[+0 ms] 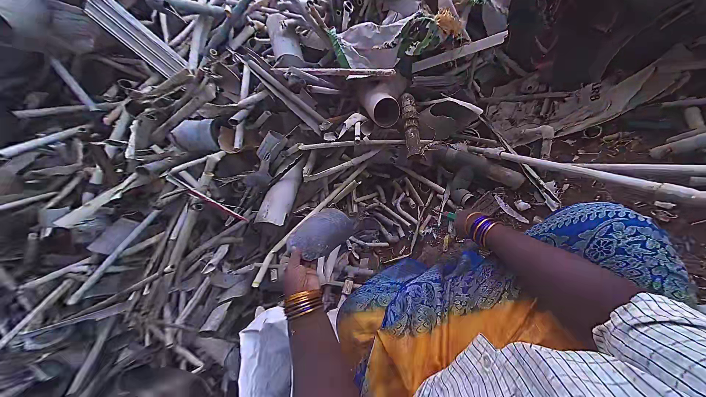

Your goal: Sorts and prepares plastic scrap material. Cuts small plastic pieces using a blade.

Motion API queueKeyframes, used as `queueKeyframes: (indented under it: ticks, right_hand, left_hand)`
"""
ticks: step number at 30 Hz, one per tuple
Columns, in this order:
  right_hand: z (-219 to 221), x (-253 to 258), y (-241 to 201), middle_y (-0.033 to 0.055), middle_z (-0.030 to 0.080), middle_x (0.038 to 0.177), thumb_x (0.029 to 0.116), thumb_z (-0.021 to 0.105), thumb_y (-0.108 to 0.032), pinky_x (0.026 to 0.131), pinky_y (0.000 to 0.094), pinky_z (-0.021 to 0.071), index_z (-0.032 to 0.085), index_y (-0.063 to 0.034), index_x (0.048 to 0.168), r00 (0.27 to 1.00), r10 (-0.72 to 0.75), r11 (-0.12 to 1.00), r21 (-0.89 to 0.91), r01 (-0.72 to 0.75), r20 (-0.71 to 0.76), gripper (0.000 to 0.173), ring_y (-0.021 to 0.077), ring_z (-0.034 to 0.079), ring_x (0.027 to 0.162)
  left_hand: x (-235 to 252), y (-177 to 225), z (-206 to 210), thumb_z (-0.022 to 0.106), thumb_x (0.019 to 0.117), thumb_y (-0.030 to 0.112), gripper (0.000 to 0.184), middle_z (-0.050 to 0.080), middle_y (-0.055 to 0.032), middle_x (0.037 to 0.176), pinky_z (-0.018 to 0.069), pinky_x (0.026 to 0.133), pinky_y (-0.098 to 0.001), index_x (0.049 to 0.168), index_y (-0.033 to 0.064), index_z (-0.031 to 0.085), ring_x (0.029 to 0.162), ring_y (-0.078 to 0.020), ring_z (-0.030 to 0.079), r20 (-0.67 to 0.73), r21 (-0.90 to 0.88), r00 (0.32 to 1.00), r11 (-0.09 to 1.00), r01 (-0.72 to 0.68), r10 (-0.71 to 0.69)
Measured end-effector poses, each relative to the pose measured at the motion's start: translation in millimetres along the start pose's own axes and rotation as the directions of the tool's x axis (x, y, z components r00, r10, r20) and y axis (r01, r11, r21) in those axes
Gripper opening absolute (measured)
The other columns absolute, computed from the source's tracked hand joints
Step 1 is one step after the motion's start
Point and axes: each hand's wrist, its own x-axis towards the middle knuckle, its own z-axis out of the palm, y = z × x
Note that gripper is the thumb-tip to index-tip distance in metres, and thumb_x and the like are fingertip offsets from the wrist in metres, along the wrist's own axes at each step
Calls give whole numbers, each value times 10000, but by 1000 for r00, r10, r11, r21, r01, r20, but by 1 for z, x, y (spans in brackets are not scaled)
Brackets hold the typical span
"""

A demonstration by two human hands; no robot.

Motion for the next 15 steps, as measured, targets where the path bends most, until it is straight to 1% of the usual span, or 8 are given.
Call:
queueKeyframes:
  ticks: [2,4,6,7,9,11,13,15]
  right_hand:
    - [11,15,3,345,615,1268,1034,587,-207,1000,669,448,632,150,1173,1000,0,998,-69,1,19,386,487,591,1229]
    - [19,21,2,356,624,1237,1036,559,-154,980,689,438,646,160,1119,999,-13,988,-153,21,52,336,504,594,1208]
    - [21,24,2,364,636,1192,1040,533,-118,953,707,434,646,164,1097,996,-48,967,-246,66,76,309,523,602,1176]
    - [24,27,3,375,639,1158,1043,530,-114,932,716,436,647,169,1075,994,-74,955,-281,93,79,308,534,609,1147]
    - [28,29,2,375,614,1170,1070,486,-140,927,683,439,621,170,1109,991,-79,928,-356,112,107,340,520,596,1152]
    - [32,32,3,370,616,1208,1084,476,-165,961,674,435,605,146,1204,992,-76,926,-362,107,99,358,511,593,1187]
    - [34,35,9,383,625,1188,1072,494,-113,955,707,427,618,137,1216,994,-88,936,-334,107,72,315,538,597,1166]
    - [34,27,5,361,614,1163,1070,453,-85,904,647,452,603,135,1155,992,-74,901,-420,110,102,280,501,606,1128]
  left_hand:
    - [12,26,-55,442,1096,123,242,600,-81,1090,566,836,-338,1312,22,488,937,-147,644,-36,81,988,986,-145,149]
    - [12,50,-105,469,1083,116,243,601,-54,1139,550,885,-344,1311,45,511,1000,-126,630,-98,216,958,945,-245,270]
    - [6,71,-148,485,1069,102,292,603,-79,1207,535,934,-320,1341,2,522,1063,-109,623,-155,410,912,865,-289,379]
    - [1,78,-168,486,1063,101,287,604,-78,1182,529,931,-279,1319,-18,534,1040,-78,620,-179,523,889,806,-277,422]
    - [-10,88,-200,491,1049,106,274,606,-79,1165,492,932,-238,1277,-19,577,1031,-46,599,-245,716,863,683,-146,441]
    - [-11,87,-234,492,1035,149,340,624,-141,1303,447,1045,-323,1320,5,608,1188,-132,590,-308,848,866,527,62,393]
    - [0,58,-267,485,1051,174,370,598,-195,1391,401,1123,-417,1356,7,611,1306,-237,559,-360,879,883,426,213,302]
    - [8,5,-302,503,1062,176,389,562,-265,1417,391,1133,-501,1351,-72,582,1342,-344,530,-499,834,852,351,425,157]
